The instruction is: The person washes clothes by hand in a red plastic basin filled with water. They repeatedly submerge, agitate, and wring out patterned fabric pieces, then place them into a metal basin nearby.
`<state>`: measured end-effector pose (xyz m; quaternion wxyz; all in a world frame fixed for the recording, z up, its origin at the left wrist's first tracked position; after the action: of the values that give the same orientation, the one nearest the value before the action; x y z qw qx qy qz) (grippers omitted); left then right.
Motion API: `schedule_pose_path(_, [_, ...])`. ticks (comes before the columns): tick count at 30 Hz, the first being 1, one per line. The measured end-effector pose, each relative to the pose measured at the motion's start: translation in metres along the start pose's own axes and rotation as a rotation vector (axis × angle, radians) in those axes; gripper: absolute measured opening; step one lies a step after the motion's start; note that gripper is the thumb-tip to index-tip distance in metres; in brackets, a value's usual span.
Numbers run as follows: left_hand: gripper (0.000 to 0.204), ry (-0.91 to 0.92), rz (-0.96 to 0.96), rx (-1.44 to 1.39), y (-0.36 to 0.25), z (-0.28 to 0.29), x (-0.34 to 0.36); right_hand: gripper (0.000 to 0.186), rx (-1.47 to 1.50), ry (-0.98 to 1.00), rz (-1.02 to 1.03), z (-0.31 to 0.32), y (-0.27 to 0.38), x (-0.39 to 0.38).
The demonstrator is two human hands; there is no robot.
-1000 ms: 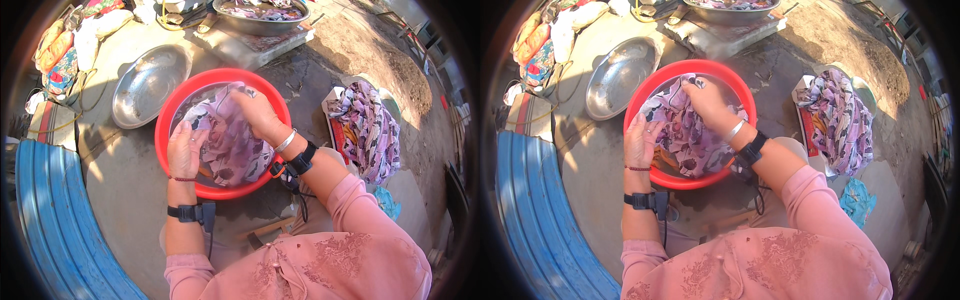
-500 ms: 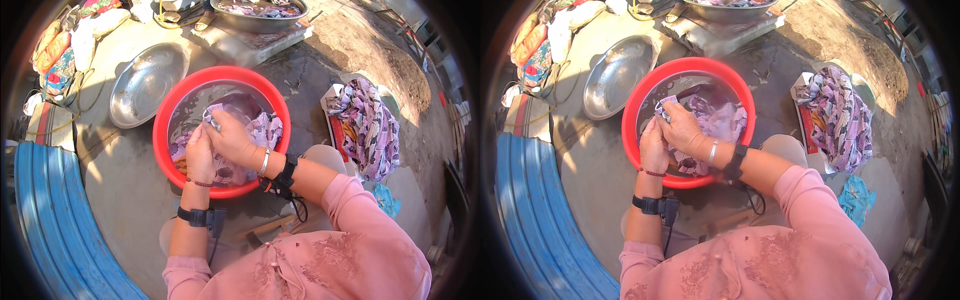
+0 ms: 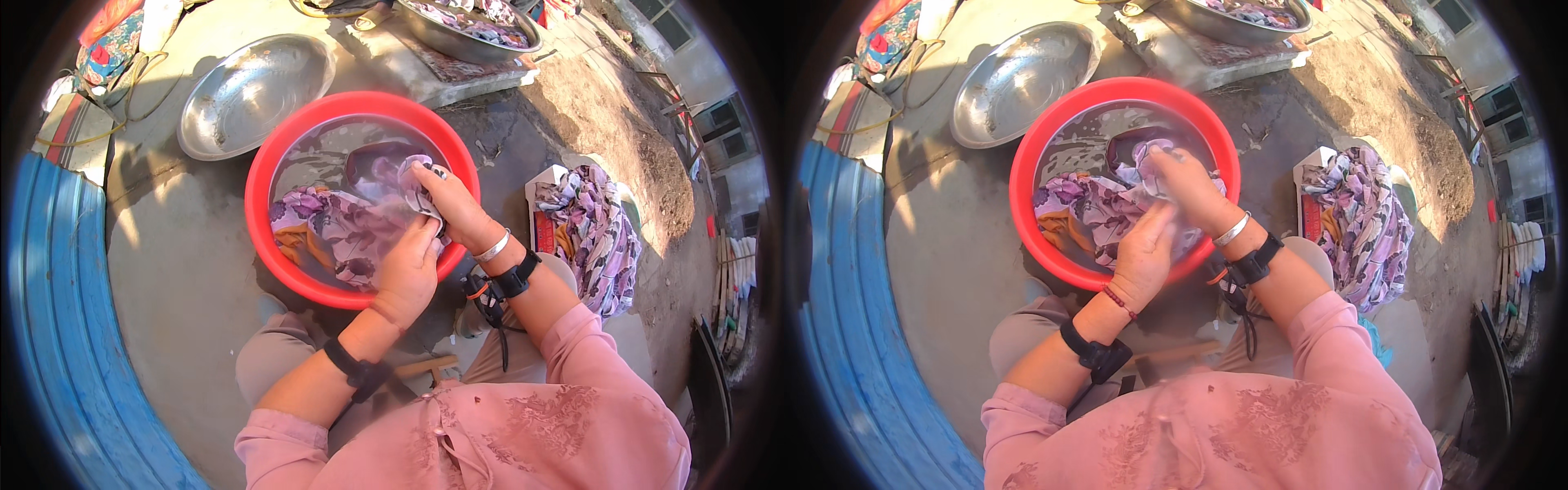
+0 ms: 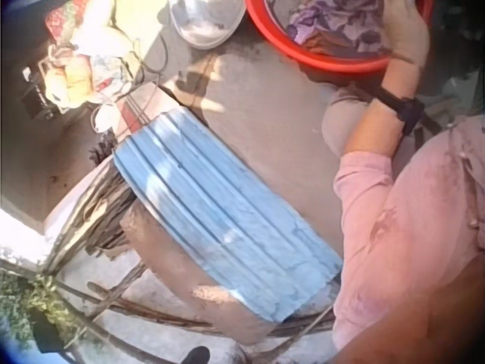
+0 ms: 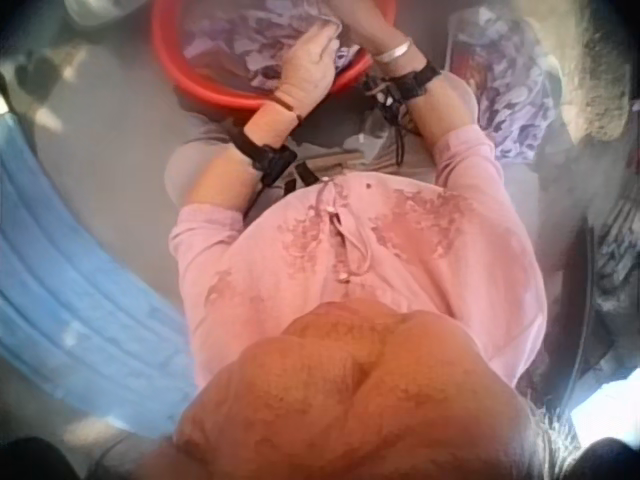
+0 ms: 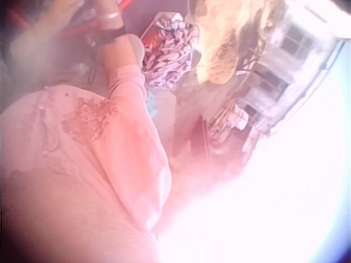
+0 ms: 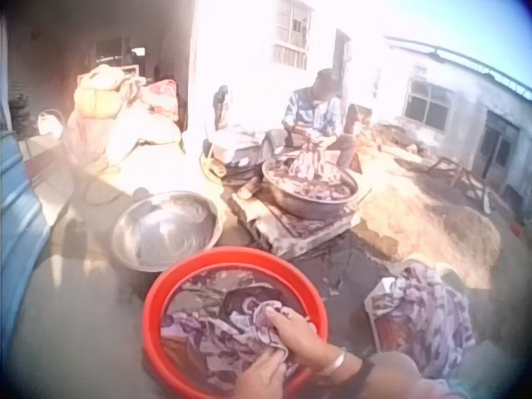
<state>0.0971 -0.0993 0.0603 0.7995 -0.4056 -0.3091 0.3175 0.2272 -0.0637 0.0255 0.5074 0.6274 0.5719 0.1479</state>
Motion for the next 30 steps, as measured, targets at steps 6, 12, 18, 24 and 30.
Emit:
schedule_pose_path(6, [0.040,0.115,0.082,-0.020,0.004,-0.007,0.003,0.015,-0.236,0.143,-0.049,-0.014,0.010,-0.011])
schedule_pose_path(12, [0.039,-0.126,-0.182,-0.039,-0.035,0.013,0.011,0.022,-0.028,0.140,0.067,-0.008,0.063,-0.013])
schedule_pose_path(18, [0.022,-0.428,-0.101,-0.124,-0.016,0.044,0.025,0.025,0.097,0.318,0.186,-0.006,0.096,-0.018])
schedule_pose_path(24, [0.025,-0.164,0.066,0.478,0.055,0.041,0.046,0.036,0.142,0.569,0.119,-0.040,0.091,-0.051])
schedule_pose_path(30, [0.010,0.334,0.168,0.651,0.080,0.027,0.034,0.036,0.167,0.628,0.080,-0.042,0.093,-0.065])
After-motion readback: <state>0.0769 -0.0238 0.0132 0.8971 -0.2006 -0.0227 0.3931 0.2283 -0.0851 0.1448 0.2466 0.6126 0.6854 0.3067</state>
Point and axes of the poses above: each hand's wrist, its own x-axis towards the middle knuckle, its own z-axis out of the back of the hand, y = z × x, the point moved 8 cm from there along x, towards the middle knuckle, and after that the axes turned 13 degrees about x, right-handed, at the moved point
